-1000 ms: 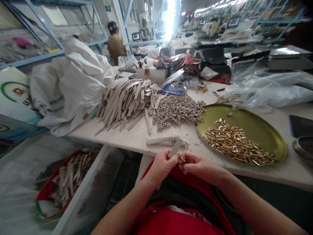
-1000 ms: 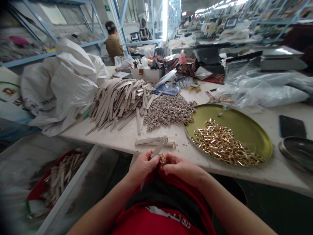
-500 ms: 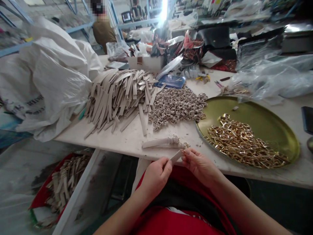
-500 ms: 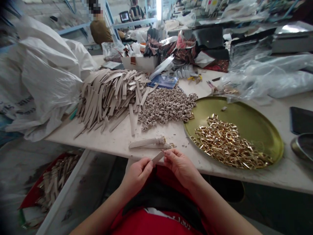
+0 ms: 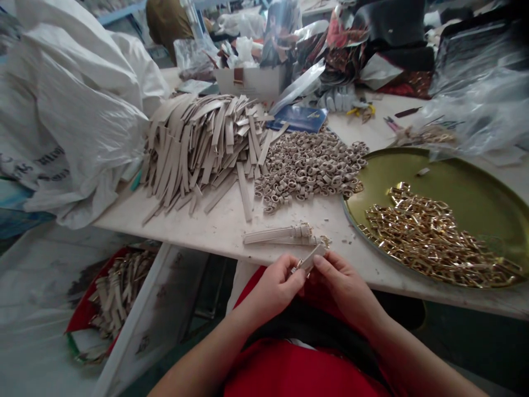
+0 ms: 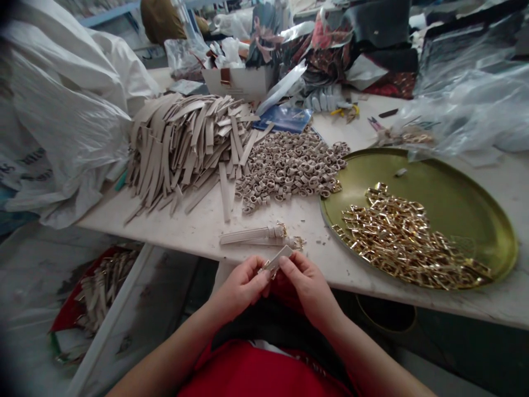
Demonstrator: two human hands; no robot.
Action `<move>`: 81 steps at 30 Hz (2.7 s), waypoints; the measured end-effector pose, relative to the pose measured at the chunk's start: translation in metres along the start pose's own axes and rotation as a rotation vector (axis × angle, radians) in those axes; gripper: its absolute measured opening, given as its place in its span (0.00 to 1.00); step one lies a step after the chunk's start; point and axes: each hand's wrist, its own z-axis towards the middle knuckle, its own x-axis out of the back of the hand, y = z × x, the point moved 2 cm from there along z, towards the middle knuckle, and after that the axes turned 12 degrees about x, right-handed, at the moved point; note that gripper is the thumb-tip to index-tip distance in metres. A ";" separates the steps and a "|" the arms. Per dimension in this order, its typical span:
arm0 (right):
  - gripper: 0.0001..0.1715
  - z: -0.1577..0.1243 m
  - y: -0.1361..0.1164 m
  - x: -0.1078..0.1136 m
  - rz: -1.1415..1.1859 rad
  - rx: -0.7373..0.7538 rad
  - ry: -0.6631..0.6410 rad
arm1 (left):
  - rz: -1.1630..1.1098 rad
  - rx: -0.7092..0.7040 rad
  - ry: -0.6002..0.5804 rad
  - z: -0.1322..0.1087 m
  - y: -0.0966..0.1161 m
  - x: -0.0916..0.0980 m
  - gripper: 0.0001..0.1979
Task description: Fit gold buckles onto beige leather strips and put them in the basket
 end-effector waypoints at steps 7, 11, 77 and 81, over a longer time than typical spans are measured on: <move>0.13 -0.005 -0.005 -0.003 -0.037 0.019 -0.043 | -0.152 0.054 0.022 -0.003 -0.006 -0.009 0.09; 0.17 -0.013 -0.010 -0.006 -0.250 0.159 -0.020 | -0.166 -0.014 0.084 -0.012 -0.010 -0.014 0.10; 0.25 0.043 -0.069 -0.017 -0.520 0.261 -0.253 | 0.119 -0.267 0.387 -0.025 0.022 0.012 0.13; 0.25 0.013 -0.060 -0.023 -0.438 0.284 -0.225 | 0.254 -0.260 0.448 -0.034 0.018 0.002 0.13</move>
